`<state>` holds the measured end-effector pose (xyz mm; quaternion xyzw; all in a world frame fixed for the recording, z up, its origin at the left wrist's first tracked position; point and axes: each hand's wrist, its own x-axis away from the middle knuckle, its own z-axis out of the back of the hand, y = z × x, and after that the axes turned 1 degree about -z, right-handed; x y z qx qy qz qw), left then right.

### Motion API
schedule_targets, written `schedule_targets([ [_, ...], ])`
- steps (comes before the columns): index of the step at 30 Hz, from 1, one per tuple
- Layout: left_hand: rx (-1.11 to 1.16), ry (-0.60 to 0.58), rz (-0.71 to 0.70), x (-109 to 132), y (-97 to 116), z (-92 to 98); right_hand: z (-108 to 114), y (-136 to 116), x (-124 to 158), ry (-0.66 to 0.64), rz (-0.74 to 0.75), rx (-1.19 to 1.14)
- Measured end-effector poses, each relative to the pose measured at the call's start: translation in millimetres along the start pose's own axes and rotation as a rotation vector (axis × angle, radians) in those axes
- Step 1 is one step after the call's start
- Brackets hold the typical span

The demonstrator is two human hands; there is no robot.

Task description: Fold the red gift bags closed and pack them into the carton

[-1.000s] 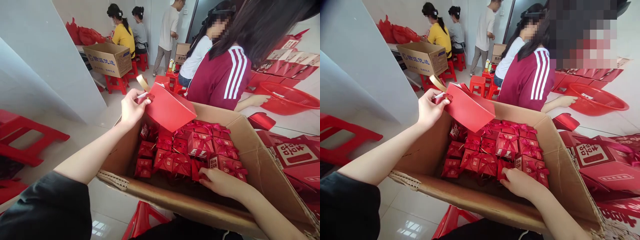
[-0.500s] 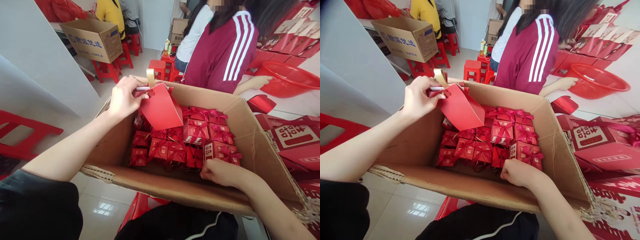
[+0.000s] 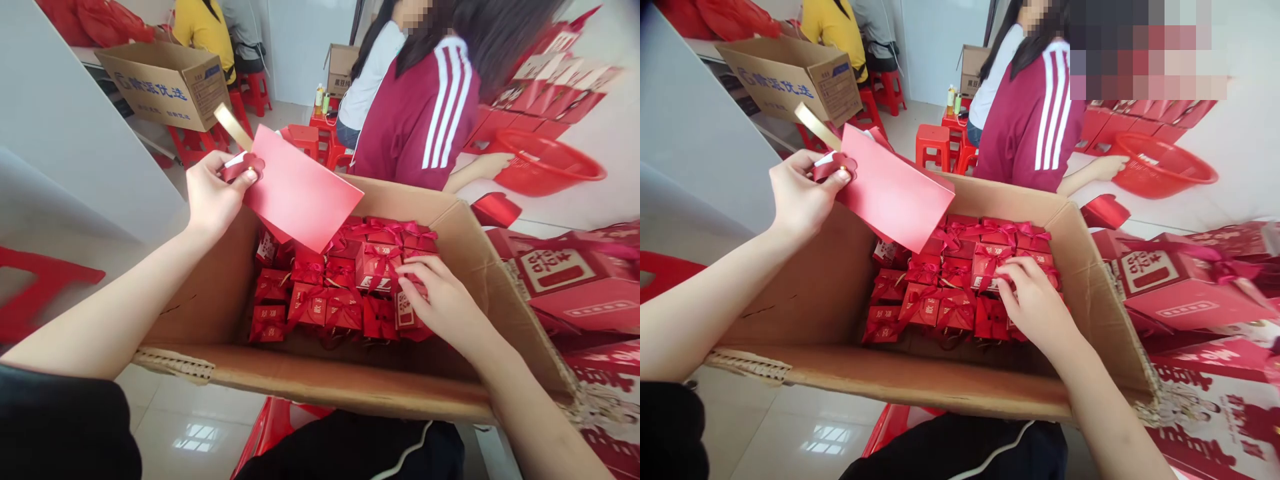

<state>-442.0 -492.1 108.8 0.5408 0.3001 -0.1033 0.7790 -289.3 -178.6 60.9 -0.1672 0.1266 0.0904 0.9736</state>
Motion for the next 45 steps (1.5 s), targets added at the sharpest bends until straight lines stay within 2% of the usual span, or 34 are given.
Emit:
schedule_targets([
  [1,-0.002,0.008,0.014,0,1,0.6,4,2,-7,0.116,-0.005,0.008],
  [3,-0.062,0.020,0.032,0,2,2.2,11,11,-25,0.255,-0.046,0.030],
  [6,-0.211,0.016,0.054,2,4,5.2,15,35,-58,0.373,-0.148,-0.011],
  [8,-0.284,0.003,0.051,3,4,7.6,10,52,-78,0.413,-0.227,-0.039],
  [10,-0.333,-0.012,0.013,3,2,10.0,-2,66,-89,0.336,-0.356,0.033],
  [13,-0.377,-0.031,-0.048,4,0,12.8,-27,81,-87,0.084,-0.496,0.117],
  [16,-0.360,-0.037,-0.015,4,1,13.3,-45,90,-74,-0.147,-0.497,0.102],
  [19,-0.265,-0.036,0.078,3,4,12.1,-51,96,-64,-0.283,-0.479,0.121],
  [23,-0.120,0.026,0.128,0,2,11.2,-51,98,-63,-0.330,-0.464,0.176],
  [28,0.040,0.099,0.153,-5,-10,12.7,-48,92,-59,-0.285,-0.412,0.238],
  [32,0.096,0.144,0.187,-10,-16,12.4,-39,71,-61,-0.163,-0.300,0.277],
  [36,0.063,0.120,0.147,-9,-8,13.4,-43,41,-76,-0.098,-0.240,0.277],
  [38,-0.011,0.078,0.103,-5,-3,15.2,-51,31,-86,-0.156,-0.239,0.267],
  [42,-0.253,-0.087,-0.088,1,-2,17.3,-64,25,-100,-0.362,-0.298,0.249],
  [45,-0.258,-0.092,-0.076,2,-4,16.4,-62,22,-107,-0.427,-0.330,0.269],
])
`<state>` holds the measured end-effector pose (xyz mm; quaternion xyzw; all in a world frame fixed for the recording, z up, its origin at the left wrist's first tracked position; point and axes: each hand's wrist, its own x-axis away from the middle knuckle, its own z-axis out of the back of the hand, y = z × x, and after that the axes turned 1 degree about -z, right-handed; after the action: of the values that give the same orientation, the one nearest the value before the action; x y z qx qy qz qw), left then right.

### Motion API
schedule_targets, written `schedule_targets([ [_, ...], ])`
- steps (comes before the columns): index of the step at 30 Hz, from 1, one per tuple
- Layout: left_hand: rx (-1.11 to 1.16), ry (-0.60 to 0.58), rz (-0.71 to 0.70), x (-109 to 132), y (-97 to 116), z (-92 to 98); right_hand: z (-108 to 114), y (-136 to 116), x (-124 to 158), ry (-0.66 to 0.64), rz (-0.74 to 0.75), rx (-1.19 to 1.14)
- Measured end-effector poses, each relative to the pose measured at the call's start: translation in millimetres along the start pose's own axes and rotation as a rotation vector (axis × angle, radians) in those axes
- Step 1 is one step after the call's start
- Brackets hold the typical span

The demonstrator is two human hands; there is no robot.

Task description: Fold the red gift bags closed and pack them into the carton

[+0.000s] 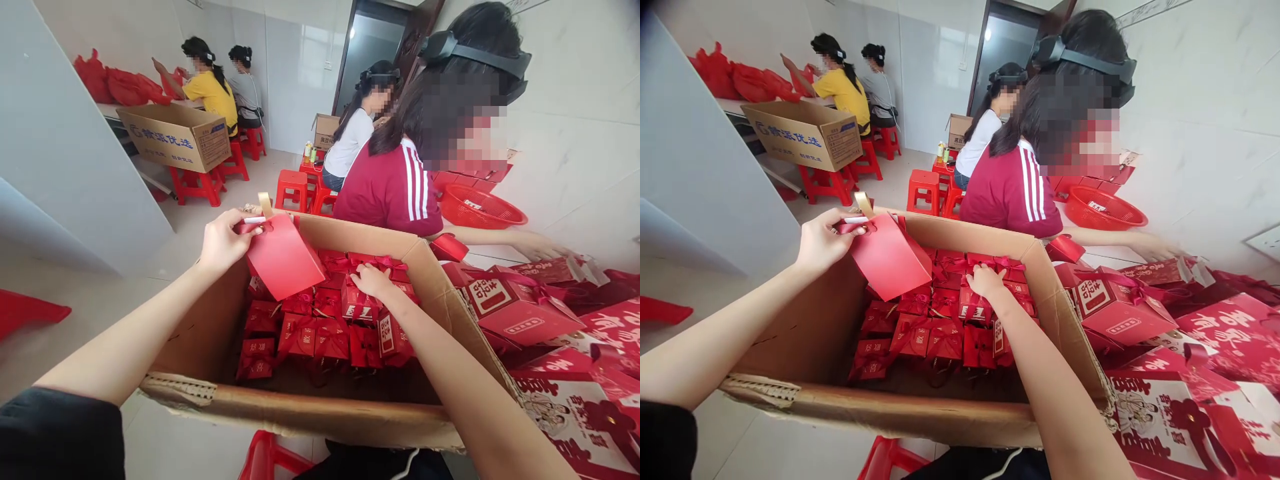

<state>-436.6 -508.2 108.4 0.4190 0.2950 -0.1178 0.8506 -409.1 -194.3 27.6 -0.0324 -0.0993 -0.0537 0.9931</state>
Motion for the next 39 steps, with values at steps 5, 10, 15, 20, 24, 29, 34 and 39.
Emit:
schedule_targets([
  [5,0.259,0.143,0.170,-7,-3,-0.6,21,-30,8,0.099,0.028,0.069],
  [10,0.442,0.313,0.210,-14,-15,0.8,12,-75,15,0.229,0.143,0.090],
  [15,0.390,0.262,0.116,-9,-6,2.9,-17,-79,6,-0.149,0.040,0.165],
  [20,0.342,0.193,0.058,-4,3,2.4,-21,-72,-1,-0.214,0.035,0.191],
  [24,0.360,0.256,0.137,-8,-2,2.4,-19,-80,5,-0.115,0.046,0.224],
  [29,0.400,0.324,0.260,-11,-4,3.5,-15,-110,18,0.089,0.170,0.206],
  [34,0.437,0.249,0.219,-8,-1,0.4,-14,-140,19,0.003,0.299,0.200],
  [39,0.383,0.169,0.191,-5,-3,-3.8,-8,-148,14,-0.220,0.261,0.218],
])
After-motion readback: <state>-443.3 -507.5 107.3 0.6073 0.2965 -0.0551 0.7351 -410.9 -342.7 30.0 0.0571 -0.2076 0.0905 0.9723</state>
